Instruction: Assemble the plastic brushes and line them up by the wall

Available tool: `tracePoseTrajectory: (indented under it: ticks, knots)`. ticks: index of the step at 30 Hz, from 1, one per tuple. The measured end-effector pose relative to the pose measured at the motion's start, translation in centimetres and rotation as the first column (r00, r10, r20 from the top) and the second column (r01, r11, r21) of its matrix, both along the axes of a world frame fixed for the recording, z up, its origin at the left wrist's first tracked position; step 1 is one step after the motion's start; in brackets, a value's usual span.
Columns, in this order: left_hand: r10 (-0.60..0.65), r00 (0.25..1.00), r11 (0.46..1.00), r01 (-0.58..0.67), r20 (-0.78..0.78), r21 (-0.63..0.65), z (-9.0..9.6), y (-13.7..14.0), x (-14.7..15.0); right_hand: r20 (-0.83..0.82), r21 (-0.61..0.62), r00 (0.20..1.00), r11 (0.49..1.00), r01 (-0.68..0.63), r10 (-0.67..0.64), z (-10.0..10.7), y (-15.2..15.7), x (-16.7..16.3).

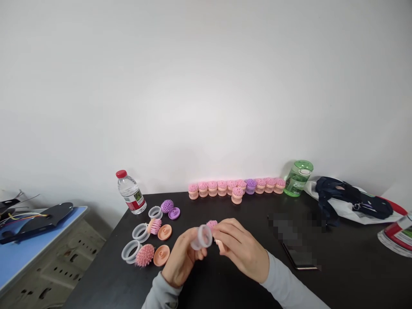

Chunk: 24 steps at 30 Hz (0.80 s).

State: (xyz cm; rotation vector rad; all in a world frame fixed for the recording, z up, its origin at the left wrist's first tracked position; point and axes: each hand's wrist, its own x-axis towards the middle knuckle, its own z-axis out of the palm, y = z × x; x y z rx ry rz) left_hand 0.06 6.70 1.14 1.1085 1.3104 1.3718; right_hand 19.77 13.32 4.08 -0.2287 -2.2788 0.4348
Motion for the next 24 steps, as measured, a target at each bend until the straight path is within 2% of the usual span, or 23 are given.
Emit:
tracePoseTrajectory:
  ticks: [2, 4, 7, 9, 12, 15, 20, 24]
  knots:
    - [0.070, 0.993, 0.998, -0.070, -0.092, -0.006, 0.1, 0.1, -1.1, -0.056, -0.027, 0.997, 0.998, 0.059, -0.060, 0.4, 0.4, 0.7]
    - [0.146, 0.963, 0.989, -0.145, -0.227, 0.023, 0.3, 0.2, -2.3, -0.077, -0.189, 0.980, 0.968, 0.165, -0.182, 0.3, 1.4, 1.3]
    - [0.244, 0.855, 0.970, -0.219, -0.458, 0.108, 0.1, 0.5, -3.6, -0.017, -0.477, 0.952, 0.840, 0.260, -0.305, -1.5, 3.3, 1.9]
    - [0.279, 0.767, 0.960, -0.226, -0.578, 0.162, -0.4, 0.7, -3.9, 0.028, -0.561, 0.949, 0.781, 0.275, -0.315, -3.5, 4.4, 1.8]
    - [0.274, 0.667, 0.962, -0.186, -0.693, 0.200, -1.7, 0.9, -3.8, 0.090, -0.597, 0.943, 0.740, 0.309, -0.322, -6.3, 5.5, 1.6]
    - [0.251, 0.597, 0.968, -0.143, -0.762, 0.207, -2.9, 1.1, -3.7, 0.163, -0.591, 0.935, 0.727, 0.348, -0.315, -8.0, 5.8, 1.3]
    - [0.239, 0.528, 0.970, -0.097, -0.815, 0.222, -3.9, 1.3, -3.2, 0.263, -0.542, 0.921, 0.746, 0.387, -0.286, -8.8, 5.5, 0.2]
    - [0.239, 0.482, 0.970, -0.080, -0.843, 0.230, -4.1, 1.4, -2.5, 0.288, -0.513, 0.925, 0.775, 0.368, -0.249, -9.0, 4.9, -2.0]
